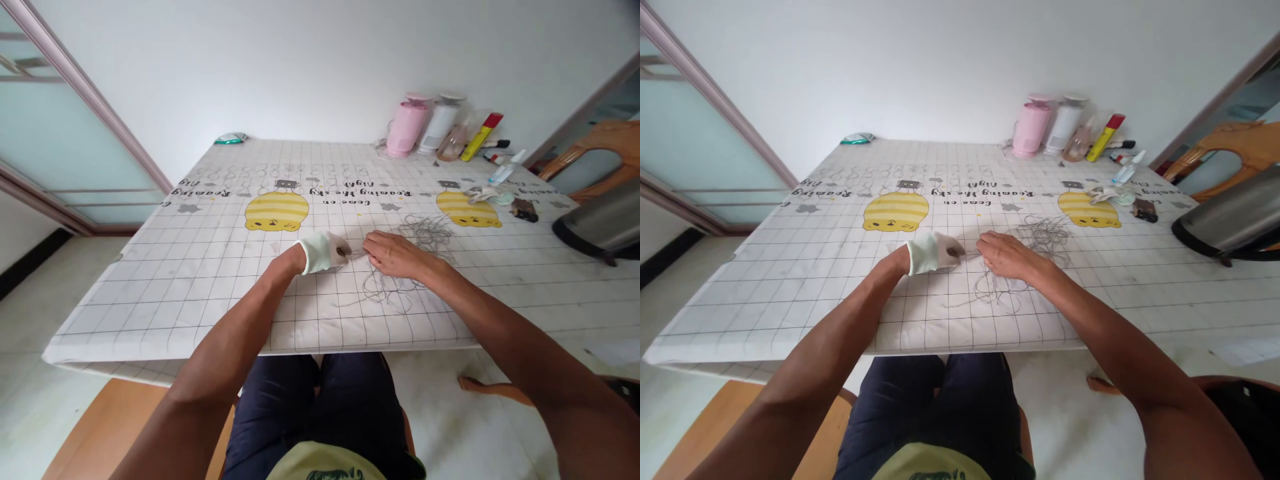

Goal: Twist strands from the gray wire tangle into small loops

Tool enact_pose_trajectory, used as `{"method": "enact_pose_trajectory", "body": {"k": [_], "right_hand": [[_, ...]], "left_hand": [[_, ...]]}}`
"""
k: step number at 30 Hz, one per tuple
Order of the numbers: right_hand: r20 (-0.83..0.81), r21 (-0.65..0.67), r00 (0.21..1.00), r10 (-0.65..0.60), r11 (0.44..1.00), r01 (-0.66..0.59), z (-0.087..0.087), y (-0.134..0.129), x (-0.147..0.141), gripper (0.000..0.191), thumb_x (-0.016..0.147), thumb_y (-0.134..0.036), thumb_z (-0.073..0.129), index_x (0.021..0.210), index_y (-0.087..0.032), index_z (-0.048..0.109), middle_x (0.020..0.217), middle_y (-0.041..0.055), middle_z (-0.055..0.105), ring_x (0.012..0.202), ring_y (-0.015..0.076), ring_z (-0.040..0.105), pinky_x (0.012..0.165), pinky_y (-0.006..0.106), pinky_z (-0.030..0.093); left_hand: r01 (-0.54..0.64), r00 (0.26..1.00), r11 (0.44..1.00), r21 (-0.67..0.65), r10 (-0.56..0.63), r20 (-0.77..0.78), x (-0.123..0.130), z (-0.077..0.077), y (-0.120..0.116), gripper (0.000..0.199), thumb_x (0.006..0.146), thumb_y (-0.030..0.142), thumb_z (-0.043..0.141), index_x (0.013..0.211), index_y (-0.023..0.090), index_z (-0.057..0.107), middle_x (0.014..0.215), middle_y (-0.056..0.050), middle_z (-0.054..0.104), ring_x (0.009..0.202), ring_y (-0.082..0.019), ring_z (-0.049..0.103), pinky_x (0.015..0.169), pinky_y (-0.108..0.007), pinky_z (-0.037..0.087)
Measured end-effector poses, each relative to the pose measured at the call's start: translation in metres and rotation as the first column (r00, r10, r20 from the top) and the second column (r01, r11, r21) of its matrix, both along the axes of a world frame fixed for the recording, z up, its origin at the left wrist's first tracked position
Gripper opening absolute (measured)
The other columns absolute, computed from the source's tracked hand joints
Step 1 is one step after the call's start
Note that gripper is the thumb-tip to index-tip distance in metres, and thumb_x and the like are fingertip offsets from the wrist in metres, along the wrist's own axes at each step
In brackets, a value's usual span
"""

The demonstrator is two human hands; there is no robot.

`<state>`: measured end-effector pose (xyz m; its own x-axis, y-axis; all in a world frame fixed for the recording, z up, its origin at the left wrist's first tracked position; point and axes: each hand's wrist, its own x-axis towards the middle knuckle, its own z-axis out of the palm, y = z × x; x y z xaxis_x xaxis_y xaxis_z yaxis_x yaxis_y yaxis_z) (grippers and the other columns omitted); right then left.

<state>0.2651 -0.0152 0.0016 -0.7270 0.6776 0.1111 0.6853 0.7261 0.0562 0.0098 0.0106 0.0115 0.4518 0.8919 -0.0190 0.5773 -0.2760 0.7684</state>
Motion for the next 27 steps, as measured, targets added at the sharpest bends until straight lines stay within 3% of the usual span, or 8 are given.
{"method": "enact_pose_trajectory", "body": {"k": [3, 7, 15, 22, 24, 27], "right_hand": [[0.000, 0.016, 1.000, 0.005, 1.000, -0.005, 0.001, -0.001, -0.001, 0.015, 0.096, -0.009, 0.050, 0.090, -0.021, 0.054, 0.095, 0.0088, 0.061, 0.087, 0.0236, 0.054, 0.070, 0.035, 0.036], [-0.016, 0.044, 1.000, 0.018, 0.999, -0.018, 0.001, -0.002, -0.001, 0.016, 0.096, -0.007, 0.049, 0.091, -0.021, 0.055, 0.095, 0.0093, 0.061, 0.086, 0.0237, 0.054, 0.071, 0.035, 0.035], [-0.101, 0.099, 0.993, 0.055, 0.994, -0.045, -0.003, -0.001, 0.003, 0.018, 0.099, -0.008, 0.049, 0.089, -0.020, 0.059, 0.094, 0.0096, 0.062, 0.086, 0.0238, 0.054, 0.073, 0.035, 0.039], [-0.356, 0.144, 0.931, -0.084, 0.979, 0.144, 0.003, -0.006, -0.002, 0.022, 0.105, -0.016, 0.046, 0.093, -0.019, 0.064, 0.094, 0.0112, 0.067, 0.089, 0.0255, 0.061, 0.076, 0.038, 0.045], [-0.469, 0.069, 0.870, -0.151, 0.976, 0.206, 0.007, -0.006, -0.004, 0.019, 0.103, -0.019, 0.051, 0.091, -0.020, 0.066, 0.091, 0.0094, 0.069, 0.086, 0.0245, 0.062, 0.075, 0.037, 0.046], [-0.633, -0.255, 0.699, -0.333, 0.942, 0.218, 0.017, -0.005, -0.013, 0.018, 0.102, -0.030, 0.058, 0.090, -0.021, 0.069, 0.086, 0.0057, 0.073, 0.076, 0.0211, 0.065, 0.069, 0.035, 0.050]], "left_hand": [[0.133, 0.986, 0.990, -0.055, -0.138, -0.090, -0.007, 0.005, 0.004, 0.020, 0.071, 0.023, 0.074, 0.086, 0.028, 0.086, 0.075, 0.001, 0.076, 0.069, -0.018, 0.068, 0.064, -0.026, 0.048], [0.041, 0.997, 0.975, -0.217, -0.025, 0.076, -0.011, 0.008, 0.008, 0.021, 0.080, 0.022, 0.070, 0.095, 0.020, 0.086, 0.074, -0.004, 0.076, 0.062, -0.017, 0.068, 0.060, -0.027, 0.053], [0.003, 0.961, 0.961, -0.275, 0.074, 0.266, -0.010, 0.020, 0.006, 0.017, 0.090, 0.017, 0.068, 0.096, 0.013, 0.082, 0.082, -0.007, 0.078, 0.063, -0.013, 0.067, 0.057, -0.025, 0.051], [-0.036, 0.842, 0.925, -0.378, 0.231, 0.487, -0.010, 0.017, 0.012, 0.012, 0.091, 0.017, 0.070, 0.095, 0.011, 0.079, 0.084, -0.010, 0.077, 0.064, -0.013, 0.066, 0.059, -0.028, 0.050], [0.004, 0.784, 0.913, -0.409, 0.251, 0.567, -0.011, 0.017, 0.013, 0.012, 0.091, 0.019, 0.072, 0.097, 0.010, 0.078, 0.085, -0.011, 0.076, 0.065, -0.014, 0.067, 0.061, -0.028, 0.051], [0.083, 0.700, 0.899, -0.430, 0.255, 0.668, -0.011, 0.018, 0.012, 0.016, 0.091, 0.021, 0.076, 0.100, 0.008, 0.076, 0.088, -0.011, 0.075, 0.069, -0.015, 0.068, 0.064, -0.029, 0.051]]}}
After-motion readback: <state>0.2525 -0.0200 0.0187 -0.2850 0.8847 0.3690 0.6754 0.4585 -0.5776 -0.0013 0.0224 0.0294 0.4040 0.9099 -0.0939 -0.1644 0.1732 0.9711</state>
